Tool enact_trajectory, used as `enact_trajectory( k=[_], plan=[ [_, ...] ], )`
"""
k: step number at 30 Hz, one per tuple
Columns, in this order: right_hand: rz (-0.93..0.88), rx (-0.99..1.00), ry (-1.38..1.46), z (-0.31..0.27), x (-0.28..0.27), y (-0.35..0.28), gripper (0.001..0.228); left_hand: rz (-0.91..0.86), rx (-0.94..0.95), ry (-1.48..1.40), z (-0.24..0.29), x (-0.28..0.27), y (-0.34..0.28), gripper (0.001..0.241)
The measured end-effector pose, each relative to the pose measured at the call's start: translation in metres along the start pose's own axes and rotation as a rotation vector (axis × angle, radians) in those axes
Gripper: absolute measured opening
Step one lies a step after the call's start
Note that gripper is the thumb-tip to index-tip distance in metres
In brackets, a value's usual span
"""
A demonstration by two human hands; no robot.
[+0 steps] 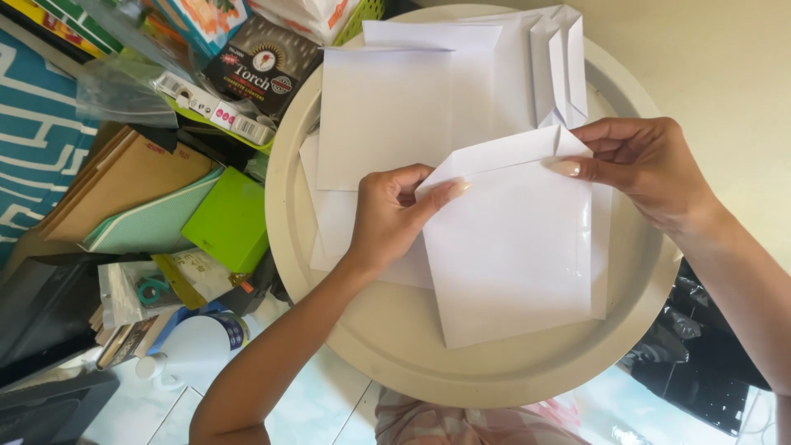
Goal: Folding white paper sheets into envelopes using manual creasing and folding techniques on a low table.
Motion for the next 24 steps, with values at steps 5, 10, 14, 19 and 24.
enact_trajectory(
  k=[5,10,14,19,24],
  plan=[
    [0.031,-0.003,-0.053,0.000,-0.009,-0.001,0.025,0.037,-0.050,-0.091,-0.001,-0.005,-0.002,0.044],
    [0.008,-0.067,-0.099,0.003,-0.018,0.001,0.012,0.048,-0.046,-0.093,-0.001,-0.005,-0.005,0.028],
    [-0.031,-0.127,-0.105,-0.012,-0.017,0.002,0.008,-0.105,-0.011,0.007,0.007,0.005,-0.007,0.039],
    [-0.116,-0.147,-0.082,-0.037,-0.014,0.005,0.029,-0.342,-0.064,0.190,0.008,0.026,-0.011,0.031],
    [-0.184,-0.090,-0.430,-0.072,0.010,-0.001,0.027,-0.390,0.054,0.359,0.046,0.034,-0.004,0.041]
  ],
)
Point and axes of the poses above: each hand's wrist, its own y-axis towards the middle knuckle, its own x-axis out of the palm, z = x × y, the point moved 7 cm from there along y, towards the middle knuckle
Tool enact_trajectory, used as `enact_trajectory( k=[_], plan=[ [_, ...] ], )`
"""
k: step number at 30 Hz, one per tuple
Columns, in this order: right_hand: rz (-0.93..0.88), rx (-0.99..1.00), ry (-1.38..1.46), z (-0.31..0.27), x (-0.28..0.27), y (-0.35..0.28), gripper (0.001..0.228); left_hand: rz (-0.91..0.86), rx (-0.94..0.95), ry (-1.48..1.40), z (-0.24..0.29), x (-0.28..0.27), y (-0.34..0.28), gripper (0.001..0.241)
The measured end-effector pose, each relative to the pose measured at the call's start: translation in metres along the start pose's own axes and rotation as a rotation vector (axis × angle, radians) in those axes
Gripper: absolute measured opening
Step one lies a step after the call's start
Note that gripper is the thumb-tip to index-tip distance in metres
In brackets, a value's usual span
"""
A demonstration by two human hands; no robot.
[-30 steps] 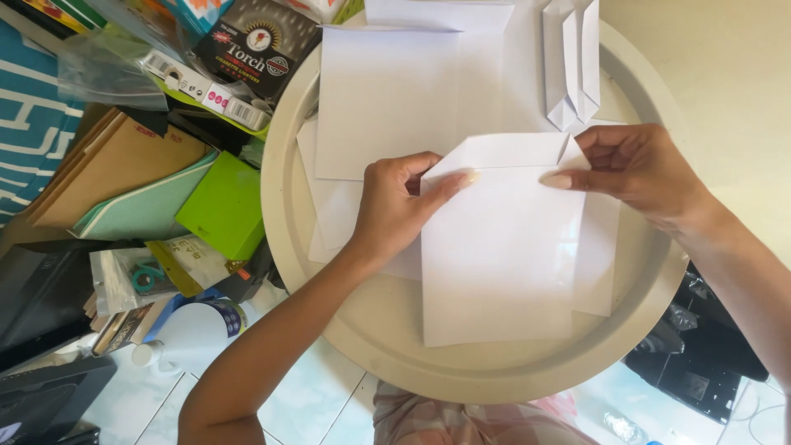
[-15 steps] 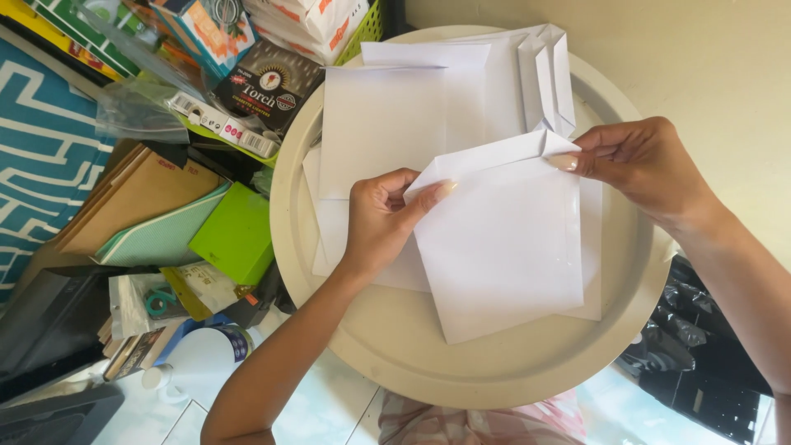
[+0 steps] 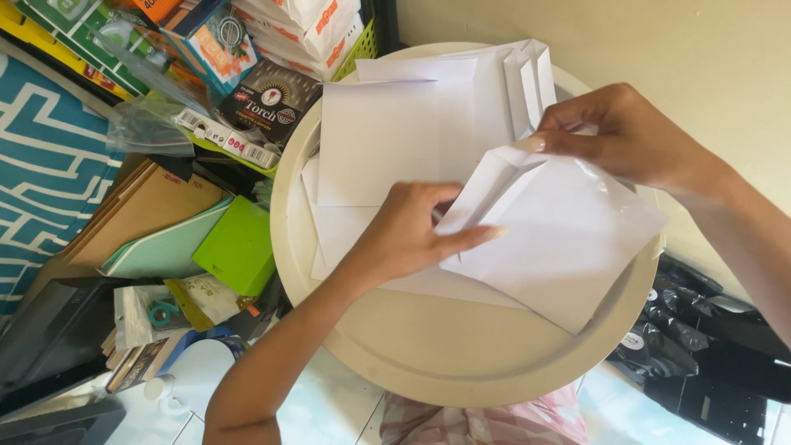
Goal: Folding white paper sheets into envelopes using manual creasing and folding techniques on a low table.
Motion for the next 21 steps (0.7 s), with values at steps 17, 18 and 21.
enact_trajectory(
  k=[17,18,21],
  plan=[
    [0.085,-0.106,-0.095,0.041,0.058,-0.055,0.037,0.748,0.188,-0.512,0.003,-0.051,0.012,0.034],
    [-0.197,0.171,0.097,0.071,0.078,-0.045,0.056,0.794,0.198,-0.530,0.002,-0.049,0.011,0.031],
    [-0.094,0.380,0.778,0.071,0.085,-0.035,0.069,0.769,0.135,-0.556,0.002,-0.037,0.009,0.042]
  ],
)
Point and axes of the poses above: each hand's wrist, its own y-axis towards the middle knuckle, its own x-axis out of the palm, z = x × y, the point moved 7 cm from there along y, towards the middle knuckle
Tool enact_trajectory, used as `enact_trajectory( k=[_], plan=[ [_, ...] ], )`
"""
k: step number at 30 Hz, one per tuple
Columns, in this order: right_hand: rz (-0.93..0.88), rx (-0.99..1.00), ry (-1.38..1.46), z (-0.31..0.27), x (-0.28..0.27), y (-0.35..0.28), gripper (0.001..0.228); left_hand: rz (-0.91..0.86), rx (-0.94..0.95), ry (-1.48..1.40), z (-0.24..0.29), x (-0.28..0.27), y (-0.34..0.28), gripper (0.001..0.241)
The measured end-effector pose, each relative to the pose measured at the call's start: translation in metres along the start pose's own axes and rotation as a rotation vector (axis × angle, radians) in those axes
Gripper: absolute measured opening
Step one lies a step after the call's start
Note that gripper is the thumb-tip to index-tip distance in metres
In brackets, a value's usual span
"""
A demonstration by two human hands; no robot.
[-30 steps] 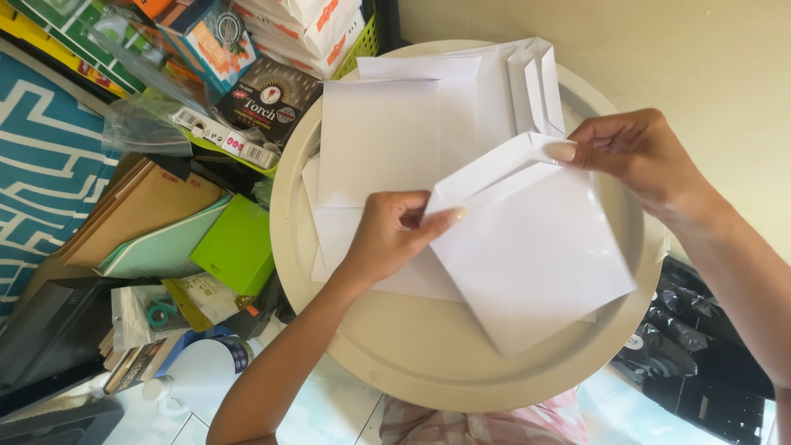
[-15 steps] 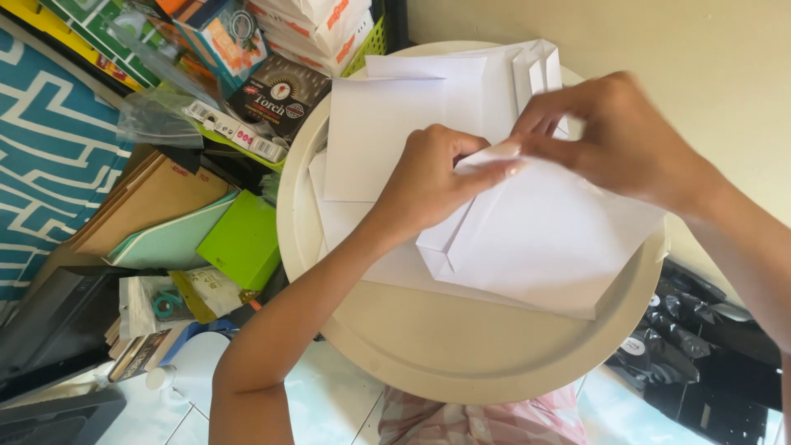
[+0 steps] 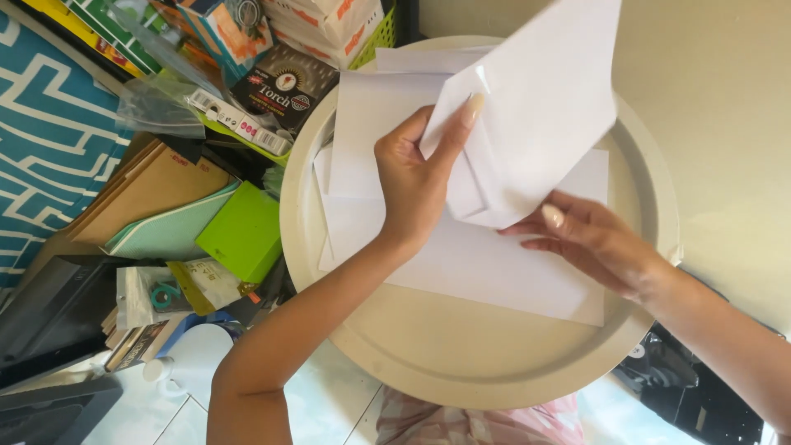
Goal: Folding white paper sheets into envelopes using manual creasing and folding techniques on a low table.
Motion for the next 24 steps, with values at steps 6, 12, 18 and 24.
enact_trajectory(
  k=[6,12,18,24],
  plan=[
    [0.145,-0.378,-0.117,-0.032,-0.032,0.005,0.042,-0.230,-0.229,0.207,-0.045,-0.022,-0.019,0.025],
    [0.157,-0.214,-0.350,-0.022,-0.070,0.030,0.014,-0.585,-0.376,0.586,-0.063,-0.034,-0.051,0.015],
    [0.184,-0.144,-0.498,-0.023,-0.073,0.038,0.021,-0.895,0.595,1.322,-0.063,0.001,-0.097,0.059],
    [0.319,-0.488,-1.007,-0.031,-0.070,0.010,0.062,-1.026,0.494,1.267,-0.091,-0.001,-0.115,0.077]
  ],
)
Point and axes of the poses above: each hand's wrist, its own y-axis towards the middle knuckle, its own x-axis out of the palm, z = x × y, the point moved 7 cm from there along y, towards the middle knuckle
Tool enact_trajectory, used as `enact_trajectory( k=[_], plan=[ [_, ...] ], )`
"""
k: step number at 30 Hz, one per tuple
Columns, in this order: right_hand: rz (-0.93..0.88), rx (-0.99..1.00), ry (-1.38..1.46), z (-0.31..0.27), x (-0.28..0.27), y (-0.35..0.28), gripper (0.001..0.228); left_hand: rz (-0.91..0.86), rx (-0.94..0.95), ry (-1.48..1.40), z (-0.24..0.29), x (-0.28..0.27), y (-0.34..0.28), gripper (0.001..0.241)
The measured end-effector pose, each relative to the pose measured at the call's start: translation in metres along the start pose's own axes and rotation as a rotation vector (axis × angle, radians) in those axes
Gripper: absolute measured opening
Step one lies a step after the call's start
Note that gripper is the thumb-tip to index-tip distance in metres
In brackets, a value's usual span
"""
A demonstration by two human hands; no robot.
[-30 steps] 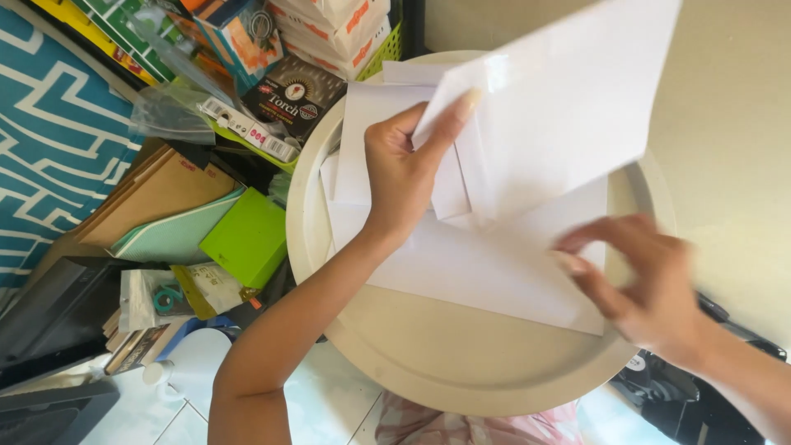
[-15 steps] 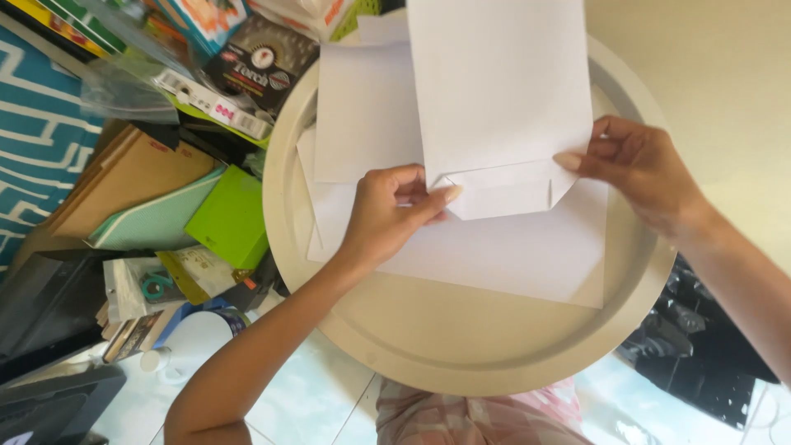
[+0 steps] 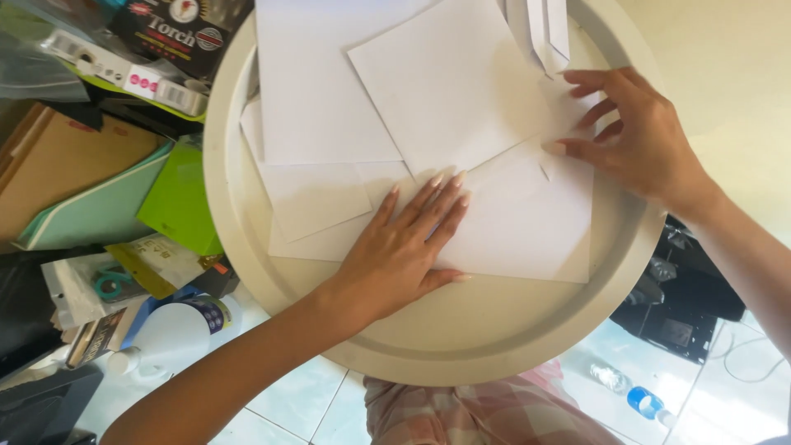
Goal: Folding white paper sheets into envelopes using manual creasing and folding techniques on a low table.
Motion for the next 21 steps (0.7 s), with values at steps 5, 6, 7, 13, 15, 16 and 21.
enact_trajectory(
  k=[5,6,7,13,15,16,21],
  plan=[
    [0.052,-0.439,-0.306,-0.013,0.008,-0.036,0.031,-0.033,0.038,0.001,-0.004,0.001,0.000,0.078],
    [0.029,-0.486,-0.434,-0.015,0.013,-0.044,0.034,-0.033,0.048,0.017,-0.003,0.001,0.000,0.078],
    [0.022,-0.482,-0.431,-0.014,0.014,-0.049,0.034,-0.038,0.047,0.011,-0.003,0.001,-0.001,0.078],
    [-0.002,-0.537,-0.610,-0.022,0.016,-0.061,0.035,0.004,0.075,-0.014,-0.008,-0.011,0.002,0.072],
    [-0.018,-0.550,-0.575,-0.022,0.017,-0.062,0.040,-0.004,0.082,0.029,-0.012,-0.010,0.003,0.062],
    [-0.021,-0.548,-0.572,-0.023,0.018,-0.062,0.040,-0.008,0.082,0.026,-0.016,-0.010,0.003,0.062],
    [-0.024,-0.578,-0.543,-0.028,0.017,-0.060,0.031,0.056,0.043,0.099,-0.023,-0.017,0.003,0.057]
  ],
)
Point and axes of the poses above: each hand's wrist, its own y-axis towards the middle knuckle, its own x-axis out of the palm, z = x × y, the point moved 7 cm from there along y, towards the middle knuckle
